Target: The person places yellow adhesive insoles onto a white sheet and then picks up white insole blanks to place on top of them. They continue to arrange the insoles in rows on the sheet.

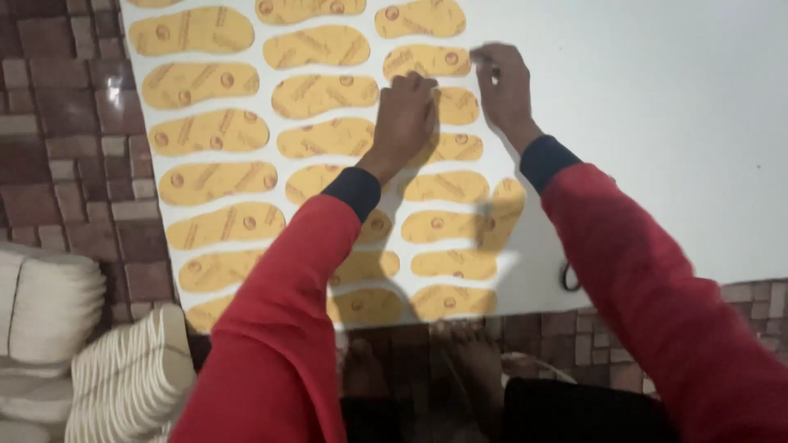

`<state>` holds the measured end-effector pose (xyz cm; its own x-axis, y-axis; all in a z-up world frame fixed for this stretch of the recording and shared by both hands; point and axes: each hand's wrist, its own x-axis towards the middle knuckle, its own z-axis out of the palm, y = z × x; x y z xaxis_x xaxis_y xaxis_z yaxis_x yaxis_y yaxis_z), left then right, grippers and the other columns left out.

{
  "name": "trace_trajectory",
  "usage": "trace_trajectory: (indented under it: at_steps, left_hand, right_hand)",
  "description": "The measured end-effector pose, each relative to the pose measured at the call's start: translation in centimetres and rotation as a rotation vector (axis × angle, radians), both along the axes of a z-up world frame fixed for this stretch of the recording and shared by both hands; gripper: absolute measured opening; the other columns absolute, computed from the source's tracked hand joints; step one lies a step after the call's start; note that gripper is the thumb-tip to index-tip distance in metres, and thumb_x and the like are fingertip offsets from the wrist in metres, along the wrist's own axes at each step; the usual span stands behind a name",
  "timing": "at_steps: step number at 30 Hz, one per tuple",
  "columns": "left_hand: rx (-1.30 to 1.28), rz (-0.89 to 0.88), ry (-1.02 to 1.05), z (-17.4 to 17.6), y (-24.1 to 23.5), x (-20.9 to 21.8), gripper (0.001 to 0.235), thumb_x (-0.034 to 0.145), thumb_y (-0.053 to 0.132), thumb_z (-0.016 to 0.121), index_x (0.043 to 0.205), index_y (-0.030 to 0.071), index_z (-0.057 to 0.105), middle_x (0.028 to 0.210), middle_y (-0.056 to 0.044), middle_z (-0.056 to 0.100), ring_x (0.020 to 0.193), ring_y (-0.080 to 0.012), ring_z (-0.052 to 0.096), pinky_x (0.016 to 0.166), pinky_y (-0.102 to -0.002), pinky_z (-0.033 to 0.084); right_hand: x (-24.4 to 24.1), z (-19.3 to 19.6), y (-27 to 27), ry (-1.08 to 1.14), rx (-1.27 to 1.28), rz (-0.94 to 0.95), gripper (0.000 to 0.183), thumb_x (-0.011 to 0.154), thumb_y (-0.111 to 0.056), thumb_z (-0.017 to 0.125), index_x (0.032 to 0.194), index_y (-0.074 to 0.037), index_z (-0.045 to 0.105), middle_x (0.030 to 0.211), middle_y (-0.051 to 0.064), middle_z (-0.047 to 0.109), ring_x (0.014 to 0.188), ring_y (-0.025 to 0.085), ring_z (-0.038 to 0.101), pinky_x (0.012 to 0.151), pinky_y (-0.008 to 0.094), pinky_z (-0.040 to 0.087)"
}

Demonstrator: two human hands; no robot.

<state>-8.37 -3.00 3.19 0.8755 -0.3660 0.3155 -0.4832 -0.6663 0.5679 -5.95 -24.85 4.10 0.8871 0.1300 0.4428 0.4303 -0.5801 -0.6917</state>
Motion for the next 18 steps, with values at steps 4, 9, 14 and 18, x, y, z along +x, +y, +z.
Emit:
trace_trajectory:
  at_steps: [4,9,14,18]
  left_hand:
    - [0.150,-0.128,0.067,0.0,-1.1,-3.3,0.012,0.078,0.002,0.053,0.080,0.010,0.063,0.076,-0.009,0.055,0.072,-0.0343,0.056,0.062,-0.052,0.045]
    - [0.475,-0.266,0.276,-0.6,-1.3,-5.6,0.018,0.096,0.031,0.058,0.109,0.028,0.070,0.098,0.002,0.069,0.098,-0.0222,0.072,0.093,-0.049,0.052]
    - [0.493,-0.281,0.358,0.9,-0.8,-5.5,0.019,0.097,0.030,0.060,0.113,0.025,0.069,0.104,-0.001,0.070,0.106,-0.0260,0.071,0.097,-0.052,0.051]
    - [0.473,-0.277,0.389,1.5,-0.7,-5.1,0.017,0.096,0.028,0.062,0.108,0.022,0.072,0.099,-0.003,0.072,0.102,-0.0269,0.073,0.093,-0.052,0.055]
  right_hand:
    - [-6.6,2.2,-2.4,0.036,-0.273,0.025,0.015,0.106,-0.009,0.058,0.108,-0.008,0.073,0.104,0.012,0.069,0.096,0.031,0.064,0.084,0.042,0.049]
    - [-12.6,8.2,-3.4,0.981,-0.874,-0.035,0.079,0.091,-0.067,0.062,0.147,-0.015,0.044,0.137,0.022,0.059,0.125,0.048,0.061,0.098,0.066,0.050]
    - [-15.9,7.5,-5.0,1.042,-0.794,-0.061,0.090,0.085,-0.067,0.073,0.147,-0.011,0.041,0.134,0.022,0.061,0.122,0.048,0.063,0.098,0.063,0.051]
    - [-17.2,6.5,-5.2,0.994,-0.572,-0.146,0.074,0.089,-0.050,0.081,0.138,-0.005,0.049,0.118,0.018,0.062,0.114,0.038,0.067,0.092,0.053,0.057]
